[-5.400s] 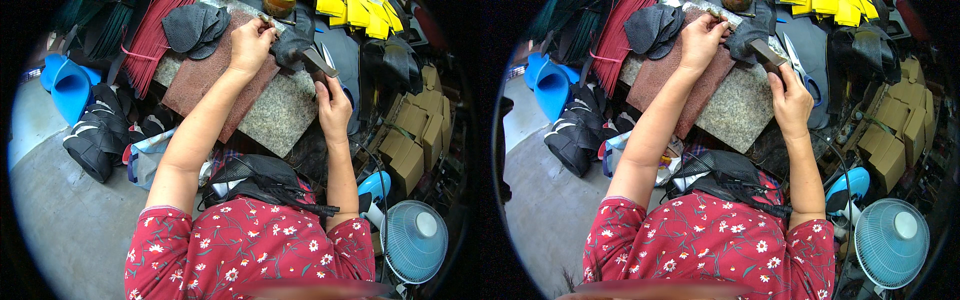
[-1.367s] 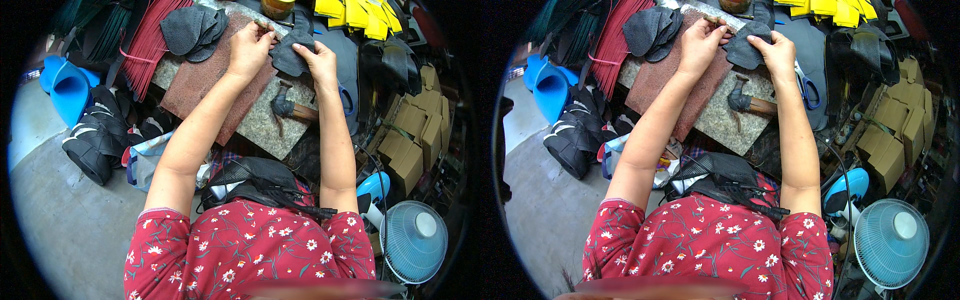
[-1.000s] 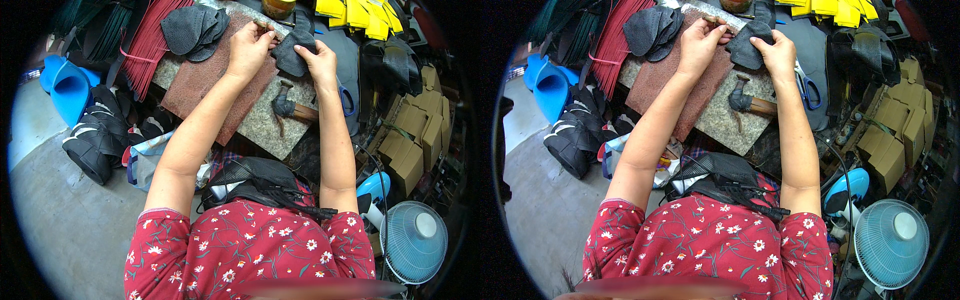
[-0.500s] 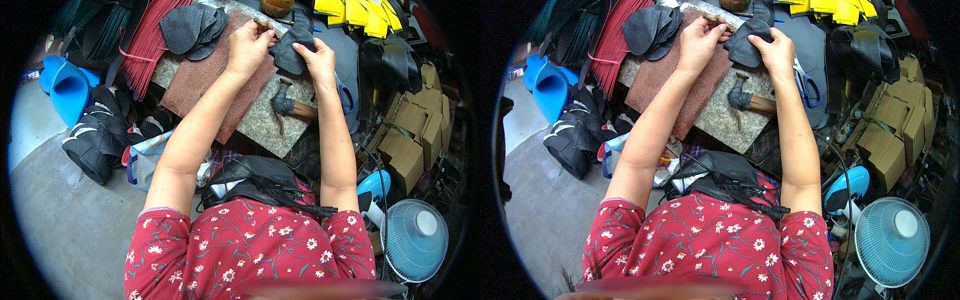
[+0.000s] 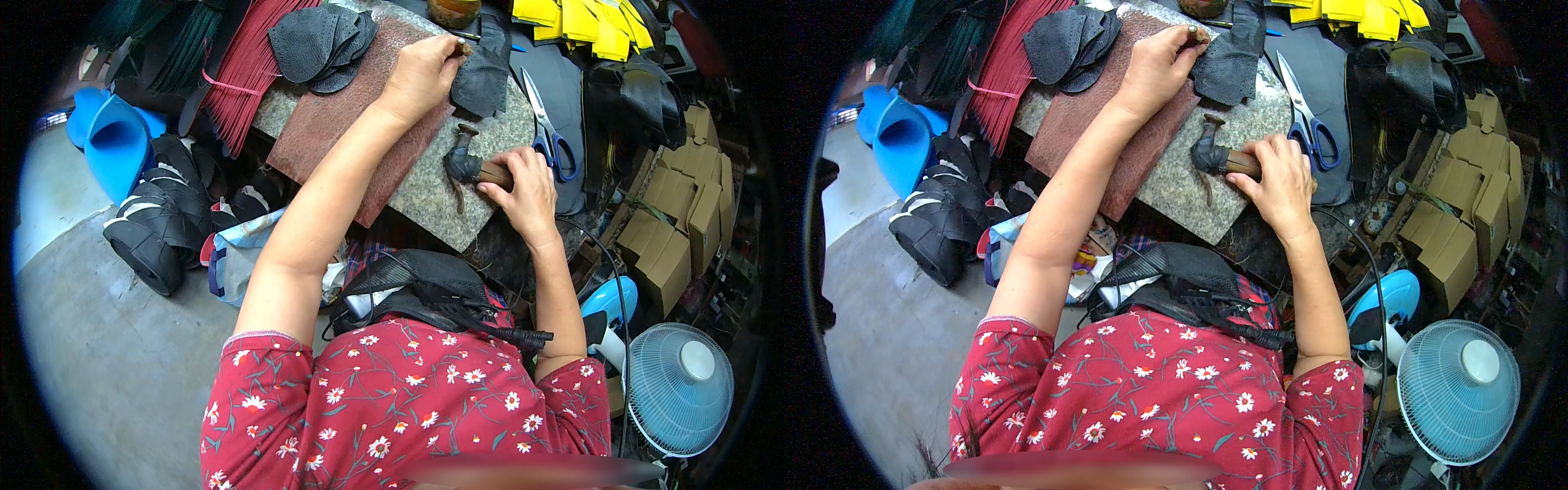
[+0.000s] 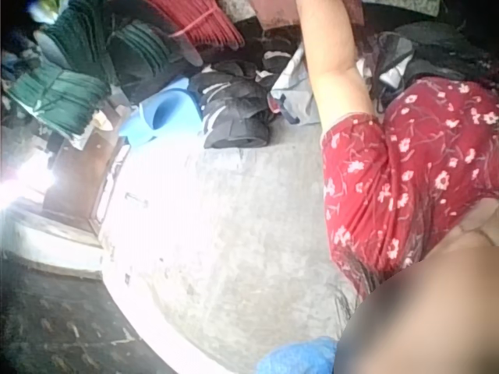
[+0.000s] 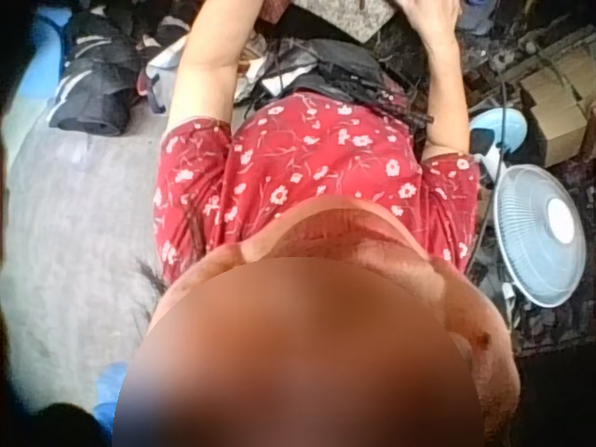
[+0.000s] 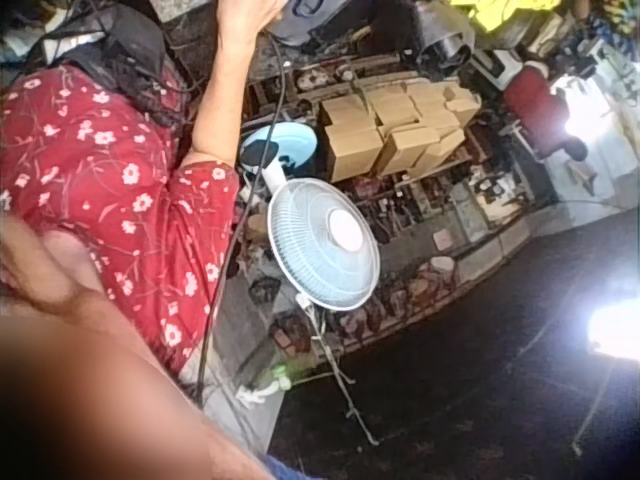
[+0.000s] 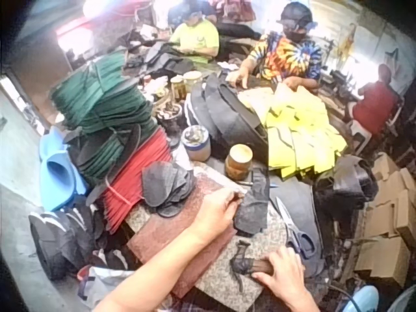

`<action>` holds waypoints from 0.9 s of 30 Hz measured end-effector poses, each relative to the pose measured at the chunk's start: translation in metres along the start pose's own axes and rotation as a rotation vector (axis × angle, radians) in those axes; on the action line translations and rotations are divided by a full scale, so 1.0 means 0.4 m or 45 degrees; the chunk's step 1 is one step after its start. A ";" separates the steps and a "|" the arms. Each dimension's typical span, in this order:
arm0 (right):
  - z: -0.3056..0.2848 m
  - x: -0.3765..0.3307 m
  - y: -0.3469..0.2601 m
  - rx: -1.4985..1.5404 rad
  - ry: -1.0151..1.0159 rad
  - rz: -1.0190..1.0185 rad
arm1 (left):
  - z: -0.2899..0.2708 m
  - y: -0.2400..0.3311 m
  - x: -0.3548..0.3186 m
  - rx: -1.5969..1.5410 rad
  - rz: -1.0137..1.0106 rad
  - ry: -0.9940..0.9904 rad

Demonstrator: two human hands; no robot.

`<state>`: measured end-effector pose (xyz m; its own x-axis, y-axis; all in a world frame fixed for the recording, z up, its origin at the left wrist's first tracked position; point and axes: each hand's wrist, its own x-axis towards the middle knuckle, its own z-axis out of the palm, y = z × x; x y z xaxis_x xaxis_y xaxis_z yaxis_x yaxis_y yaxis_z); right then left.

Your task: The person repeatedly strikes a small black leather piece with a wooden mallet on a workbench, rotating the piece to shape its edges. The person handles the leather by hand and uses the mallet for repeated impacts.

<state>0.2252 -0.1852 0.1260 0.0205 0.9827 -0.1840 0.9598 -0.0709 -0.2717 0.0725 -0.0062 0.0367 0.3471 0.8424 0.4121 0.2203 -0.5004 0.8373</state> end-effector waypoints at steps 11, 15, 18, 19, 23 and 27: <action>-0.062 0.078 0.005 0.582 0.475 0.224 | 0.012 0.003 0.006 0.066 0.122 -0.006; -0.136 0.120 -0.062 0.906 0.887 -0.162 | 0.020 0.008 0.007 0.064 0.283 0.026; -0.114 0.163 -0.100 0.849 1.086 -0.391 | 0.023 0.007 0.010 0.104 0.293 0.034; -0.116 0.165 -0.092 0.286 0.748 -0.032 | 0.024 0.008 0.009 0.108 0.281 0.033; -0.081 0.158 -0.048 0.122 0.590 0.301 | 0.026 0.005 0.006 0.107 0.201 0.047; -0.030 0.150 -0.027 0.061 0.498 0.345 | 0.030 -0.002 -0.001 0.046 0.130 0.053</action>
<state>0.2195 -0.1235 0.1292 0.3810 0.9177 0.1124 0.8916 -0.3325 -0.3075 0.0833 -0.0085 0.0315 0.3316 0.7939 0.5096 0.2190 -0.5902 0.7770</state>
